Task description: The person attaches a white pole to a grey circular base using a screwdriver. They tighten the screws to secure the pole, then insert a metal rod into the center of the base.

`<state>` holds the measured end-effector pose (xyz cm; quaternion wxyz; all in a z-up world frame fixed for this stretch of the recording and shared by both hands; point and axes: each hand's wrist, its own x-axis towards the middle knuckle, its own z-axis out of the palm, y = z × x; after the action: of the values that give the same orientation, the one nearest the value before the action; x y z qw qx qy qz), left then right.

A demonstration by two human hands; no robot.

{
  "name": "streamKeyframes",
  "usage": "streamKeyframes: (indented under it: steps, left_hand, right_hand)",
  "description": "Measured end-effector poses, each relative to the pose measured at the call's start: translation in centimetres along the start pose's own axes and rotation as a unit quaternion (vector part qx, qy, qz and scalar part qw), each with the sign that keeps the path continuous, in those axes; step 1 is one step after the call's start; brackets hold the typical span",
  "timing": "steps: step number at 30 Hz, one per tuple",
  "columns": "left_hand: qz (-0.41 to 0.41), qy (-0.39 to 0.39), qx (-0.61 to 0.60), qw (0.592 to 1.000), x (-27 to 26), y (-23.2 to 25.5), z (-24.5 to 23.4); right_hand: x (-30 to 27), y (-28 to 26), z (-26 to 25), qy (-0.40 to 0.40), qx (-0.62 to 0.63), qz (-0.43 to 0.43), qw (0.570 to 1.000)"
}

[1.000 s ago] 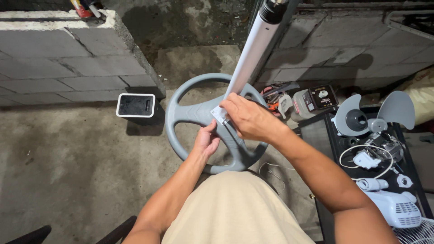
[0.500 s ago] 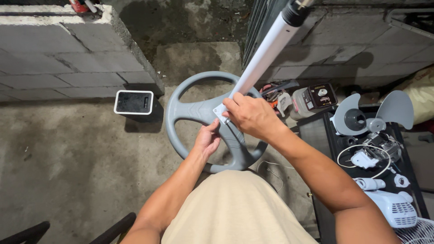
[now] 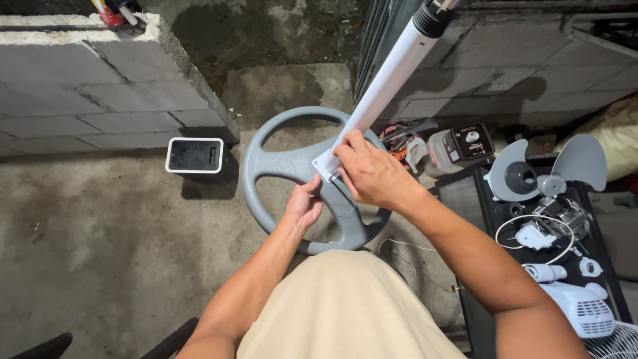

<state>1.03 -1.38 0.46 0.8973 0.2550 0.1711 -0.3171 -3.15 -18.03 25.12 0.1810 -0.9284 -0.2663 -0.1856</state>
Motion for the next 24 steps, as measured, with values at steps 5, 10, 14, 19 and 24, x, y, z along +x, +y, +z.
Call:
streamKeyframes:
  steps: [5, 10, 14, 19, 24]
  left_hand:
    - [0.010, -0.017, 0.000, 1.000, 1.1, -0.2, -0.9]
    - [-0.007, -0.004, -0.010, 1.000, 1.6, -0.1, -0.9]
    - [-0.030, -0.012, -0.009, 0.999, 2.2, -0.1, -0.7]
    - [-0.030, -0.006, -0.001, 1.000, 2.3, -0.2, -0.6]
    - [-0.030, -0.009, 0.011, 0.999, 2.3, 0.2, -0.1]
  right_hand:
    - [0.2, -0.2, 0.3, -0.092, -0.083, 0.067, 0.990]
    - [0.5, -0.8, 0.1, -0.019, -0.045, 0.058, 0.997]
    - [0.9, 0.2, 0.3, -0.023, -0.047, 0.011, 0.999]
    - [1.1, 0.1, -0.2, -0.023, -0.061, 0.061, 0.996]
    - [1.1, 0.7, 0.3, -0.042, -0.062, 0.043, 0.996]
